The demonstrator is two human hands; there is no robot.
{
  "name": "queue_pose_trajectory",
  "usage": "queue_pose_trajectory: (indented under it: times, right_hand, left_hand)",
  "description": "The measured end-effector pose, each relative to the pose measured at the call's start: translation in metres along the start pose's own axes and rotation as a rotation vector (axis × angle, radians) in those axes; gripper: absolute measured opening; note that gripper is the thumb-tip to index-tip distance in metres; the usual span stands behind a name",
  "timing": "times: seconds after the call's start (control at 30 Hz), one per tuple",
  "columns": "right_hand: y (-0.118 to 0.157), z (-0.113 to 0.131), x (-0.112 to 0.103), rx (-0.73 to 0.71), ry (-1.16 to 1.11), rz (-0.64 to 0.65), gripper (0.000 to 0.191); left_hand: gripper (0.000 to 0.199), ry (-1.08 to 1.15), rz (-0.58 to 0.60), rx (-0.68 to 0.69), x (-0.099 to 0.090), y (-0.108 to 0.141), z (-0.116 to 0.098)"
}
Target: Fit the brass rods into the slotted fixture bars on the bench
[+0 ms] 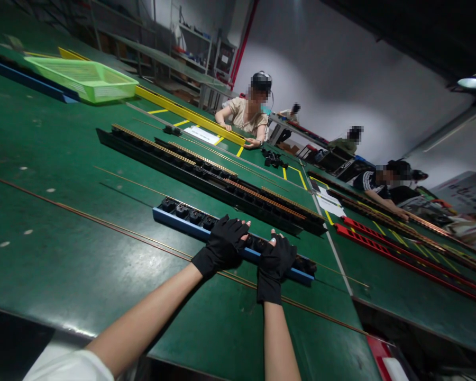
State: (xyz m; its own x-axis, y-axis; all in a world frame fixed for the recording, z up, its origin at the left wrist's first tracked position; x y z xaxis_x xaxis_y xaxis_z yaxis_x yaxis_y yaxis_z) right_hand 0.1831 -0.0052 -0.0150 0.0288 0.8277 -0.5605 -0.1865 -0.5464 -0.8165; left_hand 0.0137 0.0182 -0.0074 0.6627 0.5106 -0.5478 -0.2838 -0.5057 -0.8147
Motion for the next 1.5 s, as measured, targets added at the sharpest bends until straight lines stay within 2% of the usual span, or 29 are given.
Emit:
queue_pose_trajectory:
  times: [0.07, 0.27, 0.43, 0.73, 0.93, 1.07, 1.17, 1.27, 1.4, 1.5]
  right_hand:
    - [-0.001, -0.005, -0.002, 0.022, 0.020, -0.018, 0.047]
    - [-0.002, -0.009, 0.004, 0.020, 0.052, 0.074, 0.047]
    - [-0.001, -0.017, 0.000, 0.034, 0.001, -0.053, 0.050]
    - [0.000, -0.025, 0.002, 0.037, 0.015, 0.033, 0.047]
    - [-0.002, -0.040, -0.003, 0.085, 0.017, -0.054, 0.047]
    - [-0.001, -0.048, -0.001, 0.094, 0.052, 0.031, 0.049]
    - [-0.001, -0.046, -0.002, 0.095, 0.058, 0.044, 0.050]
    - [-0.002, -0.047, -0.005, 0.105, 0.020, 0.005, 0.051]
    - [-0.002, -0.059, -0.016, 0.157, -0.006, -0.131, 0.052]
    - [-0.001, -0.066, -0.017, 0.177, 0.007, -0.130, 0.051]
  left_hand:
    - [0.041, -0.005, -0.003, -0.008, 0.001, 0.000, 0.001]
    - [0.042, 0.014, 0.005, -0.025, 0.003, 0.001, 0.002]
    - [0.041, 0.008, -0.008, -0.029, 0.004, 0.001, 0.004]
    - [0.039, 0.003, -0.017, -0.020, 0.001, -0.001, 0.002]
    - [0.036, -0.010, 0.004, -0.033, 0.002, -0.001, 0.005]
    - [0.035, -0.030, 0.018, -0.036, 0.005, -0.002, 0.005]
    - [0.035, -0.029, 0.018, -0.032, 0.005, -0.001, 0.005]
    - [0.034, -0.019, 0.019, -0.033, 0.005, -0.001, 0.005]
    - [0.035, -0.005, 0.019, -0.036, 0.005, -0.001, 0.006]
    - [0.034, -0.007, 0.026, -0.038, 0.005, -0.001, 0.005]
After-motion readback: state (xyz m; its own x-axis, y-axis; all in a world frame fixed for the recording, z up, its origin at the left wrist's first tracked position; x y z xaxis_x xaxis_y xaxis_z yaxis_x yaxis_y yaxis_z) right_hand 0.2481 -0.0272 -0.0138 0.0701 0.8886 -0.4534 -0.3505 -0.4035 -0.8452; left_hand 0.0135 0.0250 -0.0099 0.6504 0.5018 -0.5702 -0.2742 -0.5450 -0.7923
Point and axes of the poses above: each hand's wrist, its own y-axis away from the middle knuckle, its own x-axis out of the palm, z = x × y, the point moved 7 cm from there along -y, towards the middle knuckle, and after that the axes turned 7 degrees about -z, right-handed, at the moved point
